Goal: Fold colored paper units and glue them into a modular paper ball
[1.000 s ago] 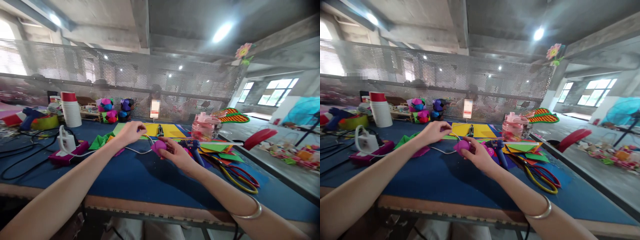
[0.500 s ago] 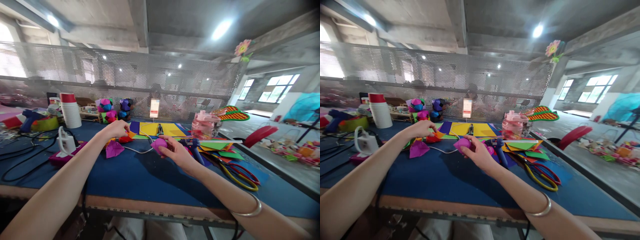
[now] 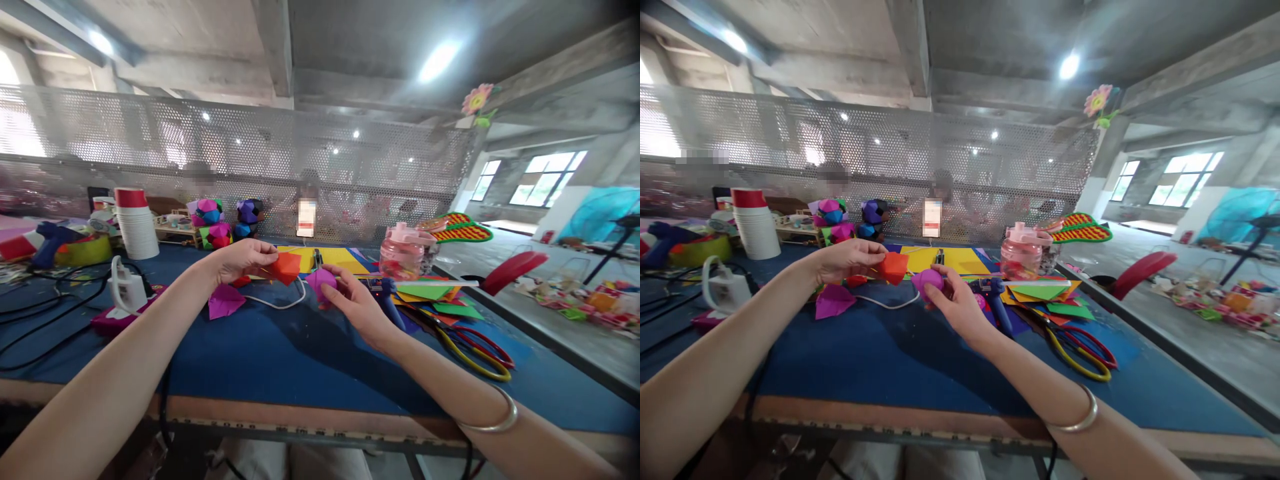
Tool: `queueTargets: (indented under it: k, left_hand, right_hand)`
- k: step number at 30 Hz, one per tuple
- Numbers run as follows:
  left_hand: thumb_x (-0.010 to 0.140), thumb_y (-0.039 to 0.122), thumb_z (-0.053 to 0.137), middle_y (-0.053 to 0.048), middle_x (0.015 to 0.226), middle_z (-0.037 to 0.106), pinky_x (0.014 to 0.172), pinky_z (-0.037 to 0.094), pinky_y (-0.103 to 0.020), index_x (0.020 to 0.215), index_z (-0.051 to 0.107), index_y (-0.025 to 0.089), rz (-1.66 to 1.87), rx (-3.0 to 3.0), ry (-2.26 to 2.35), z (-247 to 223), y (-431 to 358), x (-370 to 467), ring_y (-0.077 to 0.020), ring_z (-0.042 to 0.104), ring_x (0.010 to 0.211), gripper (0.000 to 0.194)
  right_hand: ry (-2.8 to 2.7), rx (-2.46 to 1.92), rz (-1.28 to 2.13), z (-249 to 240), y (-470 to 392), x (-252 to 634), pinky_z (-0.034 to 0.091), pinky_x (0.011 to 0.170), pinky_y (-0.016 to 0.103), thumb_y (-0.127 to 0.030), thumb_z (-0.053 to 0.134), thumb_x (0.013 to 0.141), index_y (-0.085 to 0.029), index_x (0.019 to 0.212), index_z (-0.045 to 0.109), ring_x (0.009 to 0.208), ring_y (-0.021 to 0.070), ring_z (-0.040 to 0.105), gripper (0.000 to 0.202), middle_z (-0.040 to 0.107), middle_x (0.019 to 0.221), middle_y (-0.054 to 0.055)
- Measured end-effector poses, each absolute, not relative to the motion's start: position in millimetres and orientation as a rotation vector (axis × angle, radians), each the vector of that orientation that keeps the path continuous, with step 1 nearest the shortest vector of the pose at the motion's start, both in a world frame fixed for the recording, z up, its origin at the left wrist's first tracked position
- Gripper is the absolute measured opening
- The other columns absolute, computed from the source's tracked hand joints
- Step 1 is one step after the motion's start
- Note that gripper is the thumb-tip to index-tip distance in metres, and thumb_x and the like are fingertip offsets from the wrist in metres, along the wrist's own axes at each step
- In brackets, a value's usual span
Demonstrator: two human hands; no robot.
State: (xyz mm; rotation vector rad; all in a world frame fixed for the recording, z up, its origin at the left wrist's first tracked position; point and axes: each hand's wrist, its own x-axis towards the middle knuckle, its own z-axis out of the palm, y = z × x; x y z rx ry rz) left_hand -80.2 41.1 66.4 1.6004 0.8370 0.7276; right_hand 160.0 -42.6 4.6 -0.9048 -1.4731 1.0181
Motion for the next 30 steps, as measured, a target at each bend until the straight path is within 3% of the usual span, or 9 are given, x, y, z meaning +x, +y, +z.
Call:
queueTargets:
  k: [7, 14, 30]
  left_hand:
    - [0.077, 0.033, 0.074, -0.005, 0.079, 0.068, 0.057, 0.050, -0.024, 0.088, 0.065, 0.013, 0.620, 1.406, 0.710, 49.6, 34.0, -56.7, -0.0124, 0.062, 0.064, 0.025]
    - [0.090, 0.034, 0.060, -0.007, 0.085, 0.070, 0.056, 0.052, -0.023, 0.099, 0.063, 0.015, 0.719, 1.374, 0.702, 45.7, 32.6, -52.3, -0.0136, 0.065, 0.068, 0.021]
    - [0.082, 0.041, 0.068, -0.005, 0.081, 0.066, 0.054, 0.053, -0.024, 0.105, 0.063, 0.016, 0.705, 1.423, 0.647, 39.7, 31.0, -48.0, -0.0137, 0.064, 0.064, 0.034]
  right_hand:
    - [-1.422, -0.875, 1.043, 9.6, -47.1, 158.9, 0.056, 0.079, 0.035, -0.041, 0.069, 0.080, -0.027, 0.122, 0.053, 0.096, 0.0194, 0.060, 0.047, 0.062, 0.115, 0.006]
    - [-1.419, -0.887, 1.011, 7.9, -44.6, 161.1, 0.056, 0.079, 0.034, -0.041, 0.068, 0.082, -0.026, 0.125, 0.050, 0.100, 0.0200, 0.060, 0.049, 0.061, 0.120, 0.007]
    - [-1.621, -0.863, 0.829, 5.4, -42.3, 161.3, 0.058, 0.075, 0.034, -0.042, 0.064, 0.084, -0.023, 0.127, 0.048, 0.100, 0.0215, 0.060, 0.050, 0.056, 0.123, 0.011]
